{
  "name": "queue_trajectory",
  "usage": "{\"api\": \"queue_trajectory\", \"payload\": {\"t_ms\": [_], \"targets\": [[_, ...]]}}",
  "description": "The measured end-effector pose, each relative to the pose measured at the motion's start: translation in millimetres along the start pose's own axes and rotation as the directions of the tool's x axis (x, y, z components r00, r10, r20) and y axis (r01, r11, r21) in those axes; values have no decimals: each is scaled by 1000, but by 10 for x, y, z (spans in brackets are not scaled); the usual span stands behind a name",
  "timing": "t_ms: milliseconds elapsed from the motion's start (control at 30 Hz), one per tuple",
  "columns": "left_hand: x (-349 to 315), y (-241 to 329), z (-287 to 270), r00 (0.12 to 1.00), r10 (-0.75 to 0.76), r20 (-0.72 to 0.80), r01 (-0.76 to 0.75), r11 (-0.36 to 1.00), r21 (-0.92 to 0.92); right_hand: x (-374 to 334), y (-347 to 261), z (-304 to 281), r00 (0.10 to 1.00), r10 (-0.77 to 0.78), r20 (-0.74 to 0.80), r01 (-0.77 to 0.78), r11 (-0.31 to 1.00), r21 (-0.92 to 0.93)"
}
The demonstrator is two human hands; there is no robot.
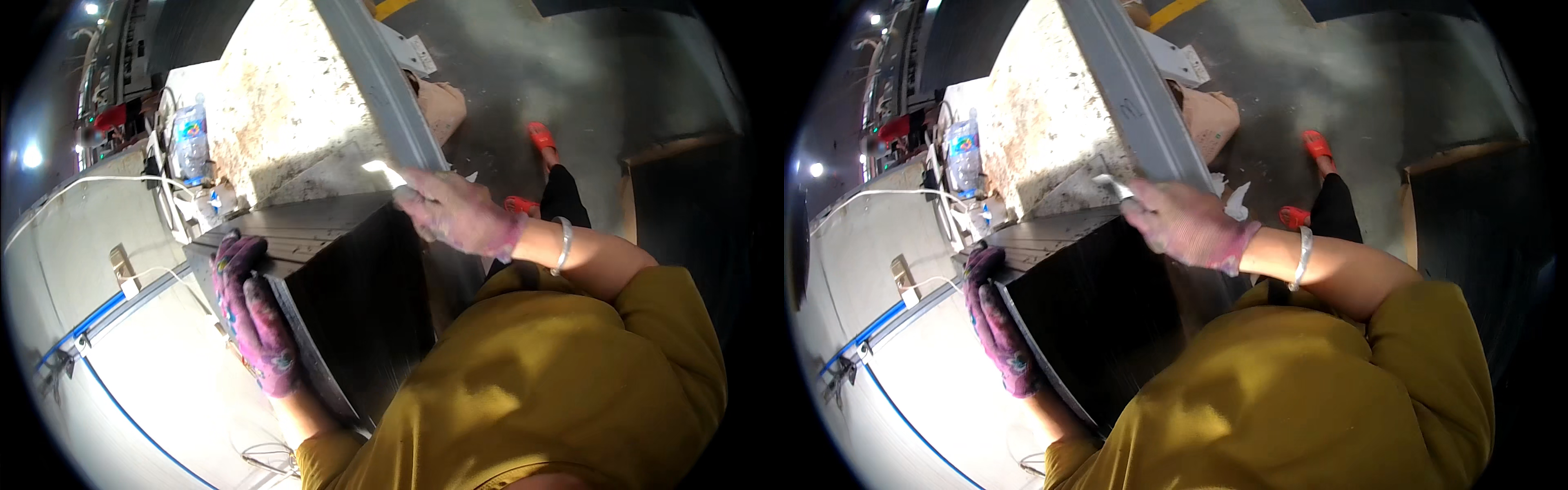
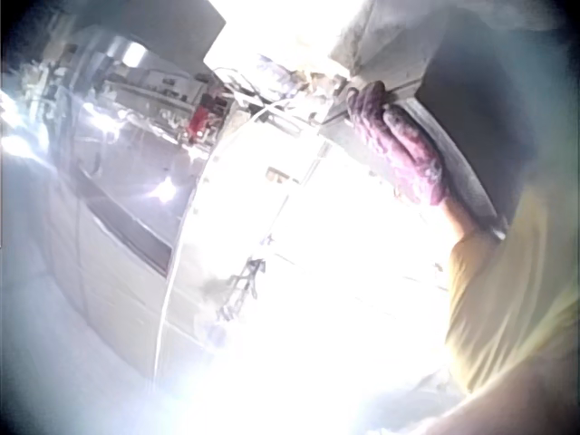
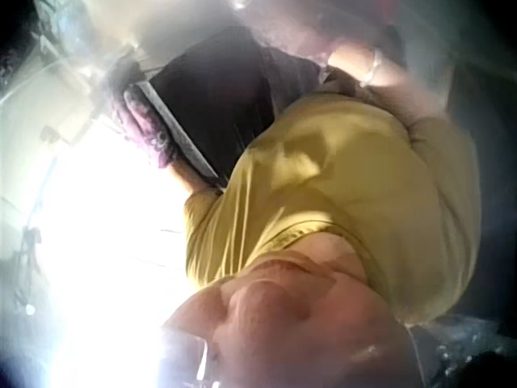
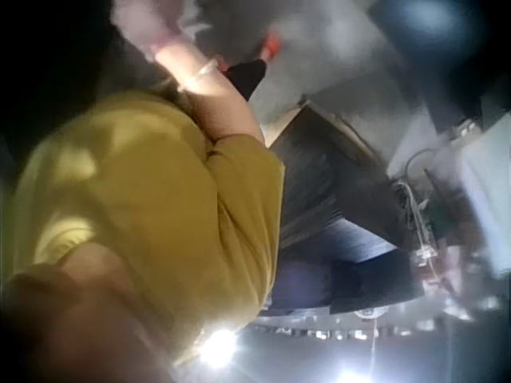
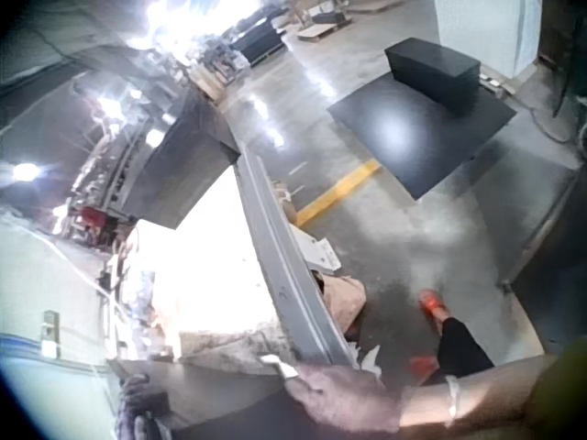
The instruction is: The person uses a metal scraper to remove material from the edges and surfaces of stacked black rectangular panels. They repeatedly lift and reposition the panels to access different sides while scraping.
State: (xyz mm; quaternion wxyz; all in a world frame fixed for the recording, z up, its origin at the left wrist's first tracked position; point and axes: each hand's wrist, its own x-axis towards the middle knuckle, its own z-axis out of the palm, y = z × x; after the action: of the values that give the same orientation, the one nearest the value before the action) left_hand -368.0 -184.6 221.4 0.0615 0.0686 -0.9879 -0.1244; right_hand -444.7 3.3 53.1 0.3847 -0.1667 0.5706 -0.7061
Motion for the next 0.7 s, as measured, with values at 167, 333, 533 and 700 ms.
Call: {"api": "queue_trajectory", "payload": {"t_ms": [167,333,533,700], "targets": [[20,-48,-51,999,-2,46,1,1000,26,-135,-839,186,977,-64,203,83,993,-87],[34,-40,-76,998,66,2,-66,998,17,-158,-964,298,903,-46,427,62,998,-24],[34,-82,-47,992,122,-18,-122,993,10,-20,-632,230,947,204,249,-147,962,-230],[36,-12,-39,997,74,-11,-74,997,-34,122,1427,-143,994,44,104,-45,999,10]]}}
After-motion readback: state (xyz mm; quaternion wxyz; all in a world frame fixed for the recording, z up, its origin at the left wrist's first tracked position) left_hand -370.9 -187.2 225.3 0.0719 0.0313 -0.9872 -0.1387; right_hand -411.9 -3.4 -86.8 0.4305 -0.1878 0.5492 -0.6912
